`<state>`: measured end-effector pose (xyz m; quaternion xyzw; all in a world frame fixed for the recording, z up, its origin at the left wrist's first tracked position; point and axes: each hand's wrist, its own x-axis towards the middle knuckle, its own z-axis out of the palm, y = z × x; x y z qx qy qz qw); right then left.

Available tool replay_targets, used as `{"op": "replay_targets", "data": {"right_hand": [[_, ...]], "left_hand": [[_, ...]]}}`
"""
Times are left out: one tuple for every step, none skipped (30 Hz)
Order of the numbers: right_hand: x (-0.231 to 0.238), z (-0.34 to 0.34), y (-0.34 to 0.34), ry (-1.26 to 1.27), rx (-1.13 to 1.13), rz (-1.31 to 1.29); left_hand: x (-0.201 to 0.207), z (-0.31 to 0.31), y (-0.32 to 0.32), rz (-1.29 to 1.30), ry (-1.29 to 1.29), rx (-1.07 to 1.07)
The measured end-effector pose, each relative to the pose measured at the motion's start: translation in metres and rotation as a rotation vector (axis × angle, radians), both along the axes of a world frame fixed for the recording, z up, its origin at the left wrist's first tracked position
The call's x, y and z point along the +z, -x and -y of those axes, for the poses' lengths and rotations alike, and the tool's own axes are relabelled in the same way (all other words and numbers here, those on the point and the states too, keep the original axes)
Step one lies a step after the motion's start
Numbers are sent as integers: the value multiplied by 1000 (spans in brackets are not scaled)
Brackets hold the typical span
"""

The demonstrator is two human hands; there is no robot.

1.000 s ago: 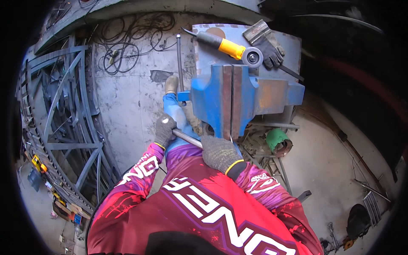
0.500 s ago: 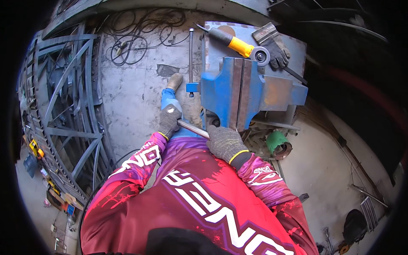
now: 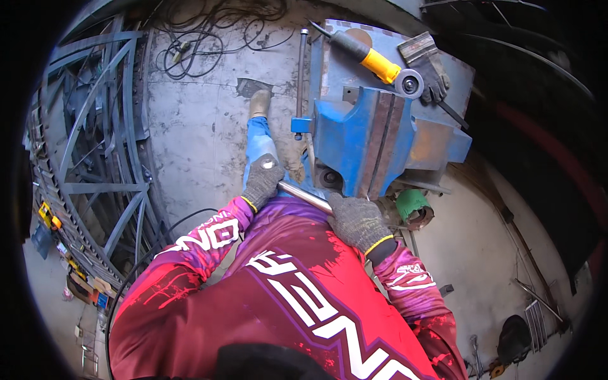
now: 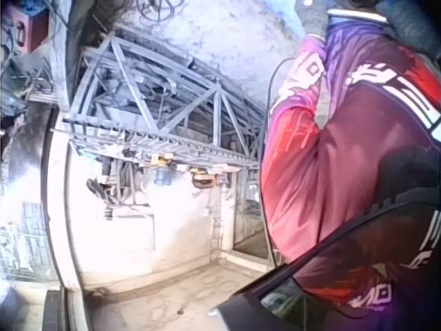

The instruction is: The person measures a metal rod with a measuring tape, then bends it using a bench vise.

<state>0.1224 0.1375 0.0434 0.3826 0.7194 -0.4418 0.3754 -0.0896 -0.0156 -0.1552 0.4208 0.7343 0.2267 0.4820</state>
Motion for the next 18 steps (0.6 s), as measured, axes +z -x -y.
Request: {"op": "replay_targets", "data": {"right_hand": [[-1,1,-2,-1,0,14],[-4,-1,-1,19,23,32],[-7,-2,-3,40,46,50],[-7,1,-7,13,30,18],[-8,4,-8,13,27,24],[-9,6,-8,24,21,22],[-11,4,-6,36,16,19],[-12,0,-4,37,11,24],[-12,-5,-2,47,2,21],[-10,-4,0,58,-6,19],[-9,1,-2,61,-10,26],[-9,7,-4,31,-47,10],[-10,8,-5,-6,-83,-5],[-9,8,-5,-9,-86,1],[-7,8,-4,1,-95,46],[-5,7,0,14,-98,81],[-3,9,2,16,-97,83],[-1,10,3,22,-102,105]], "left_hand": [[5,-4,-3,14,-1,0],[14,-16,-3,150,270,130],[17,-26,-3,286,542,258],[22,-29,0,322,445,210],[28,-32,0,327,446,206],[34,-35,-1,394,465,294],[39,-42,-1,459,486,382],[27,-32,-2,352,441,288],[21,-33,-3,356,445,281],[21,-37,-3,344,493,295],[22,-39,-3,332,542,308],[7,-24,-4,256,404,177],[9,-30,-6,262,401,172],[13,-35,-7,275,443,183],[14,-39,-8,288,486,195],[8,-36,-8,285,484,199],[1,-29,-11,305,430,188],[-6,-22,-13,324,376,178]]}}
